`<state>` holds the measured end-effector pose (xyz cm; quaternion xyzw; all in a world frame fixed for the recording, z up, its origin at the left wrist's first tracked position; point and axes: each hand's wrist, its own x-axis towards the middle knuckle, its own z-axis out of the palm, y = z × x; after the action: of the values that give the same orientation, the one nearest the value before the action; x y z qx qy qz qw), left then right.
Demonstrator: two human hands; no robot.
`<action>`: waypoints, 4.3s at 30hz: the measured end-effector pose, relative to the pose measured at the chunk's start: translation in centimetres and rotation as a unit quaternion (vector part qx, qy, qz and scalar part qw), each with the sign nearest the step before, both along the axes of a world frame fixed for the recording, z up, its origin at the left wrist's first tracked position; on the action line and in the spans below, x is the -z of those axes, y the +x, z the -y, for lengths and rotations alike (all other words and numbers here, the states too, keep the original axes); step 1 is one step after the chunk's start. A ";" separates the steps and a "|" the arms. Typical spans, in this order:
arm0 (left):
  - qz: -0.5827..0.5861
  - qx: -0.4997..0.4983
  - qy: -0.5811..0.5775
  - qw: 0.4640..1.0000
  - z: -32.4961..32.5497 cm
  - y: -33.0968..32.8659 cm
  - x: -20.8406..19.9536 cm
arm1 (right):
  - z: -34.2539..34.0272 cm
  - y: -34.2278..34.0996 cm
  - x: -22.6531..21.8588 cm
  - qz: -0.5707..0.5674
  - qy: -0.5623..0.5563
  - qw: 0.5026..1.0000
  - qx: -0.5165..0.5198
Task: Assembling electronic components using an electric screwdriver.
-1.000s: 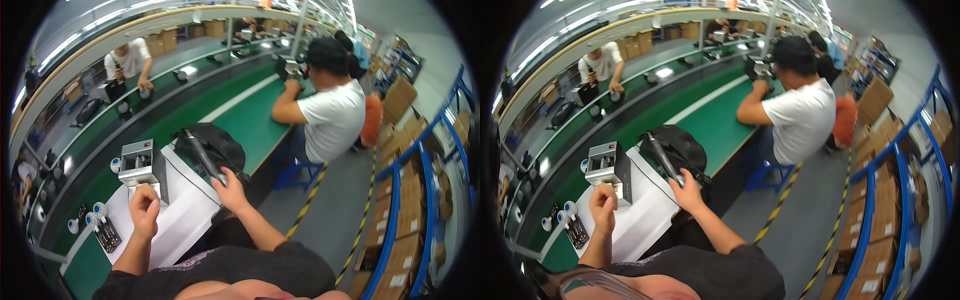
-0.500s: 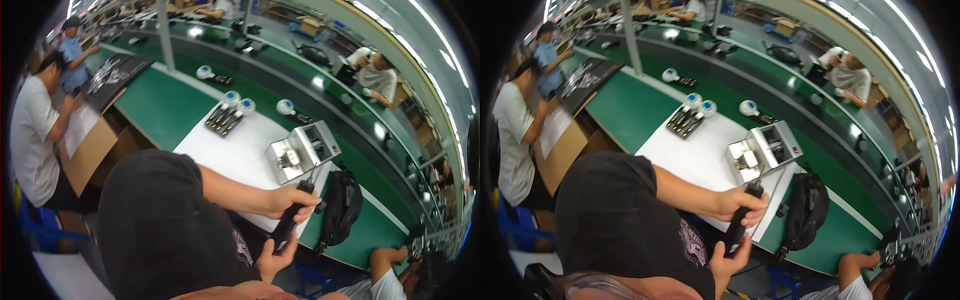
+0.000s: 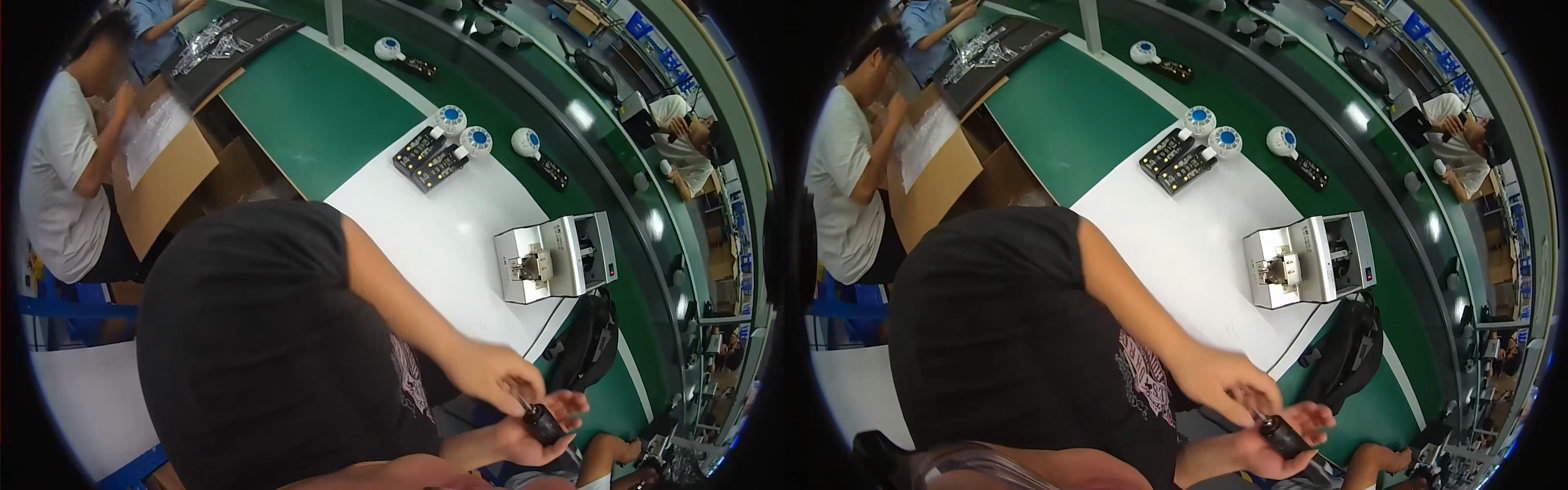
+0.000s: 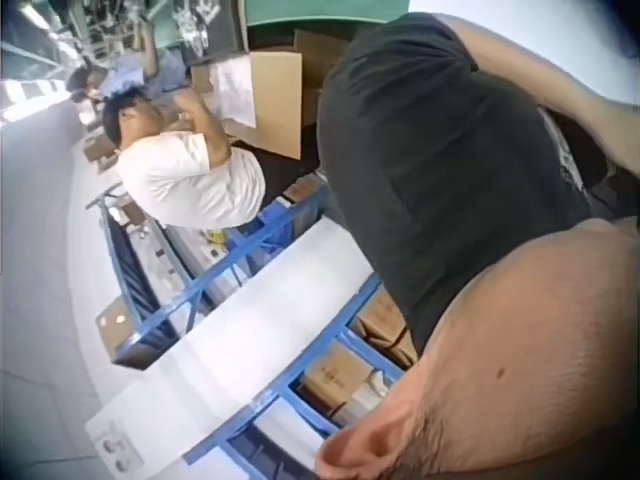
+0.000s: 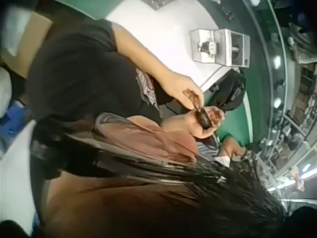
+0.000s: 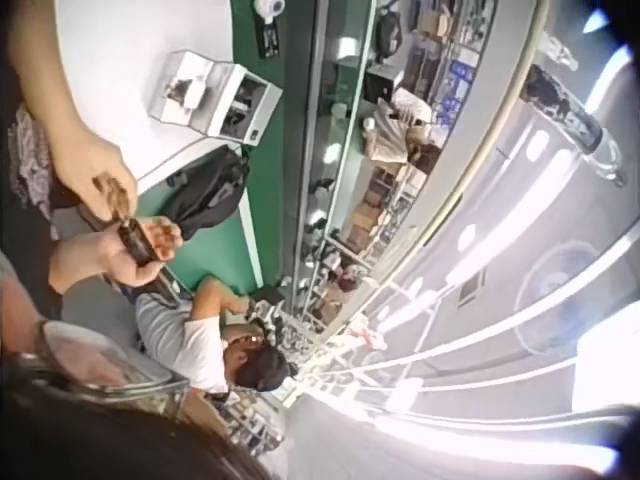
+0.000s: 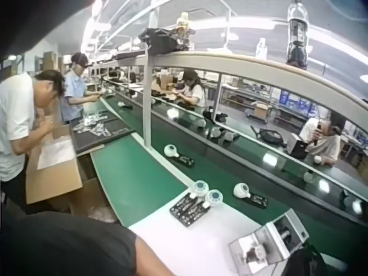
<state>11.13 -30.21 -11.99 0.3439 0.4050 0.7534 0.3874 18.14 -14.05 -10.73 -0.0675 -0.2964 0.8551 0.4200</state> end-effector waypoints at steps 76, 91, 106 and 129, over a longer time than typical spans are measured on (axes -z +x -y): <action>-0.511 -0.234 -0.250 0.789 13.8 -19.9 11.0 | 11.0 -16.1 1.8 0.054 0.375 0.906 -0.186; -0.471 -0.250 -0.208 0.820 14.1 -20.0 10.7 | 9.0 -15.9 -1.5 0.068 0.395 0.916 -0.003; -0.485 -0.254 -0.193 0.814 13.8 -20.1 11.0 | 13.9 -14.0 1.8 0.049 0.392 0.907 -0.147; -0.498 -0.263 -0.199 0.802 14.0 -20.4 10.9 | 10.3 -15.5 -1.4 0.079 0.468 0.878 0.057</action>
<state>-9.31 -44.24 -22.89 0.4670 0.7582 0.4546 -0.0204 2.64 -24.33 -9.37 0.0528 -0.6899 0.5829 0.4260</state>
